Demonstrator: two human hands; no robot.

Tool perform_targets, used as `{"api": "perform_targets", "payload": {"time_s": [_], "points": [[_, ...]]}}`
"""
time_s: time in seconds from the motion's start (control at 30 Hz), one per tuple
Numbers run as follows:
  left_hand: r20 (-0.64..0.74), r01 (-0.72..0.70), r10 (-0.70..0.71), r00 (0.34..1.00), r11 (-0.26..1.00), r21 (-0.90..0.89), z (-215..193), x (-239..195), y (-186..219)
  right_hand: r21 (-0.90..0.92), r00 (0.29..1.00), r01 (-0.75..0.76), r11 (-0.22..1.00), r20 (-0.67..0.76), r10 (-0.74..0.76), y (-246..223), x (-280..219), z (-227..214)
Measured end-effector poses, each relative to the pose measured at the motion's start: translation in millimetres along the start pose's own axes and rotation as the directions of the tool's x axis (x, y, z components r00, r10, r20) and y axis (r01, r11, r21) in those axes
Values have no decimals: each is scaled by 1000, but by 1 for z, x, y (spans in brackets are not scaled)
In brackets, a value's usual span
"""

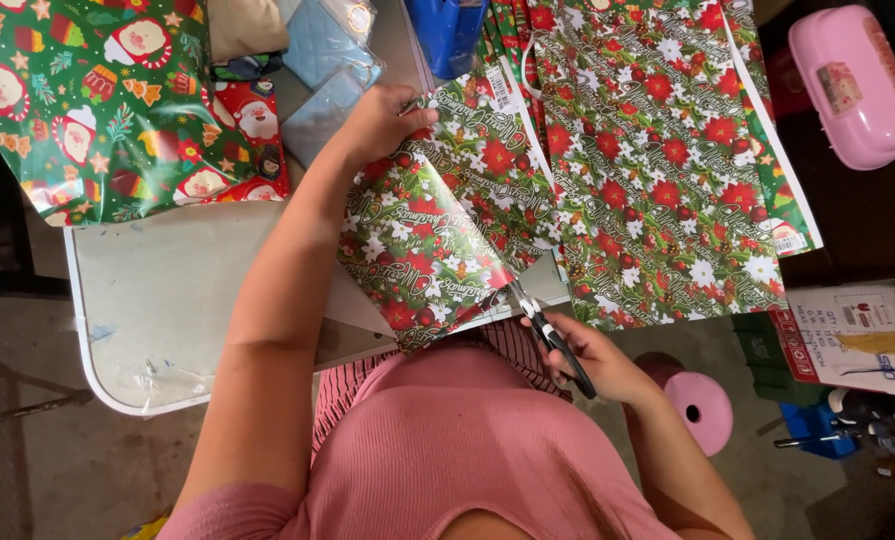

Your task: Wrapping small books in decorative Christmas paper using scissors and tape.

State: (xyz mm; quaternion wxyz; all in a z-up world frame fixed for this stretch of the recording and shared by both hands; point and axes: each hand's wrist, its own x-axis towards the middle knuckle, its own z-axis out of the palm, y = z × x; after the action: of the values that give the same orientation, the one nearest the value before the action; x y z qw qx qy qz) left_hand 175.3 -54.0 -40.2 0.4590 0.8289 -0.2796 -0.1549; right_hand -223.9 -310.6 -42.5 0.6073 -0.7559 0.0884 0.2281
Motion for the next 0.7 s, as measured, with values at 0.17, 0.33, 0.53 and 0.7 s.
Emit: {"api": "perform_targets", "payload": {"time_s": [0.17, 0.33, 0.53, 0.7], "points": [[0, -54, 54, 999, 998, 38, 2, 2, -6, 55, 999, 14, 998, 28, -15, -3, 0, 2], [8, -46, 46, 999, 998, 40, 4, 7, -13, 36, 998, -67, 997, -10, 68, -3, 0, 4], [-17, -49, 50, 999, 998, 35, 5, 6, -12, 19, 992, -122, 992, -39, 122, -19, -2, 9], [-7, -75, 76, 997, 997, 16, 3, 4, -9, 83, 990, -101, 991, -87, 108, -14, 0, 13]]}}
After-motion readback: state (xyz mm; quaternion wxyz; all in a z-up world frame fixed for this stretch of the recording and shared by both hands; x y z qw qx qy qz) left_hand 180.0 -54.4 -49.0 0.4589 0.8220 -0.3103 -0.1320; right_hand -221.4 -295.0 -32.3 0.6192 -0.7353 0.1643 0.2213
